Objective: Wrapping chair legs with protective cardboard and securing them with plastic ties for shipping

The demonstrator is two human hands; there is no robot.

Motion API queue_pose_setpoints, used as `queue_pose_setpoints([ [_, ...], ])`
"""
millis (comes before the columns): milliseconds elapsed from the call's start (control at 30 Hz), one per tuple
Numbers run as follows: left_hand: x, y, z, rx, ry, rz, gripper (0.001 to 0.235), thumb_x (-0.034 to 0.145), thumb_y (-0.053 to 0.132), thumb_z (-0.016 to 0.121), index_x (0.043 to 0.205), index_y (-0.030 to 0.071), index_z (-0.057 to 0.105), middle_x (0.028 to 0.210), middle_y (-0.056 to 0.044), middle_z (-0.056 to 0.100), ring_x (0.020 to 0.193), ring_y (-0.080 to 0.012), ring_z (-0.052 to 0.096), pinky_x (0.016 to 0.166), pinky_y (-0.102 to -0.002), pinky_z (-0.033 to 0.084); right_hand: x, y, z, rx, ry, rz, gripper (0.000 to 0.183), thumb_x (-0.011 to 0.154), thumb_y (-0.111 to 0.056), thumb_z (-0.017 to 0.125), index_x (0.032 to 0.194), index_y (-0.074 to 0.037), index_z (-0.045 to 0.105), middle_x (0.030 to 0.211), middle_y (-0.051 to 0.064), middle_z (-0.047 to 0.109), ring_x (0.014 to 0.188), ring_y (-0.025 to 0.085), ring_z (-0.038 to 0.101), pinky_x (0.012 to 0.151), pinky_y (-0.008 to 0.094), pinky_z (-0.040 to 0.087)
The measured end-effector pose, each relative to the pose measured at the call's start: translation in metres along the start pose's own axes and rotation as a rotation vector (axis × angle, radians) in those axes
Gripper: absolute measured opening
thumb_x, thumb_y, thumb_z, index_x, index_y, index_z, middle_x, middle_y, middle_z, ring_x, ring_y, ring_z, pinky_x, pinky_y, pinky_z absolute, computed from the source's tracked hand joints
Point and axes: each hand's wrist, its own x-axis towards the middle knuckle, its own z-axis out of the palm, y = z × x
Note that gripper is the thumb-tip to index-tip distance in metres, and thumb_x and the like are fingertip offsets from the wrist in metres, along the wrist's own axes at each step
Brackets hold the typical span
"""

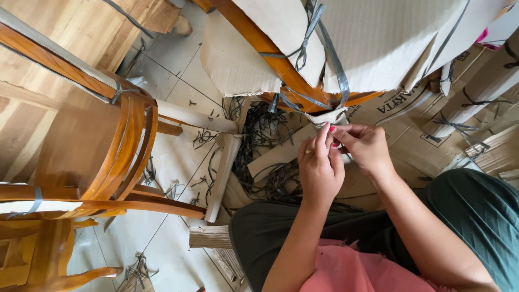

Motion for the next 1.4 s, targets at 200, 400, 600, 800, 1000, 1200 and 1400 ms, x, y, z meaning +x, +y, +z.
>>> queue_pose_setpoints([
  [200,-0.006,-0.017,0.011,-0.333,0.089,-0.328,0.039,0.092,0.008,0.069,0.131,0.007,0.065,0.101,-0.008,0.081,0.098,-0.02,0.077,0.099,-0.038,0.055,0.014,0.031,0.002,0.207,-0.011,0.024,0.01,0.095,-0.007,0.072,0.097,0.002,0.075,0.066,0.014,0.06,0.057,0.014,0.054,0.041,0.026,0.052],
  [400,0.016,-0.006,-0.004,-0.39,0.047,-0.499,0.043,0.084,0.012,0.081,0.122,0.009,0.062,0.088,-0.009,0.08,0.084,-0.0204,0.079,0.082,-0.032,0.062,0.02,0.041,-0.003,0.203,-0.048,0.035,0.009,0.095,-0.006,0.071,0.101,-0.001,0.076,0.067,0.007,0.056,0.066,0.009,0.047,0.044,0.02,0.042],
  [600,0.022,-0.013,-0.003,-0.455,-0.01,-0.639,0.046,0.08,0.012,0.08,0.119,0.011,0.056,0.08,-0.006,0.079,0.076,-0.0167,0.077,0.072,-0.031,0.062,0.006,0.014,-0.002,0.043,-0.027,-0.105,0.014,0.088,0.002,0.077,0.1,-0.004,0.079,0.06,0.009,0.057,0.057,0.007,0.049,0.046,0.019,0.044],
  [800,0.013,-0.03,0.016,-0.404,0.023,-0.532,0.041,0.078,0.008,0.075,0.107,0.013,0.047,0.077,-0.002,0.076,0.078,-0.0165,0.073,0.084,-0.033,0.056,0.014,0.018,-0.008,-0.101,-0.053,-0.144,0.015,0.087,-0.003,0.079,0.1,-0.011,0.081,0.068,0.008,0.066,0.063,0.005,0.053,0.054,0.019,0.049],
  [1000,0.004,-0.037,0.012,-0.465,-0.02,-0.529,0.035,0.08,0.003,0.07,0.1,0.014,0.044,0.082,-0.002,0.075,0.083,-0.0161,0.071,0.089,-0.038,0.052,0.013,0.025,-0.009,-0.304,0.044,-0.492,0.014,0.086,-0.003,0.085,0.094,-0.013,0.082,0.072,0.008,0.067,0.062,0.013,0.057,0.061,0.026,0.048],
  [1200,0.002,-0.067,0.009,-1.367,0.074,-1.002,0.024,0.086,0.002,0.065,0.088,0.02,0.051,0.09,-0.002,0.072,0.087,-0.0163,0.07,0.105,-0.046,0.051,0.032,0.046,-0.02,-0.497,0.193,-0.694,0.02,0.086,0.003,0.087,0.093,-0.016,0.084,0.076,0.006,0.068,0.066,0.022,0.064,0.068,0.031,0.054],
  [1400,0.006,-0.075,-0.012,-0.776,-0.072,-0.835,0.018,0.092,0.012,0.075,0.096,0.013,0.057,0.095,-0.009,0.068,0.096,-0.0194,0.069,0.103,-0.055,0.053,0.022,0.018,-0.025,-0.32,0.075,-0.554,0.013,0.093,0.007,0.08,0.098,-0.006,0.08,0.076,0.01,0.064,0.068,0.015,0.056,0.063,0.027,0.044],
])
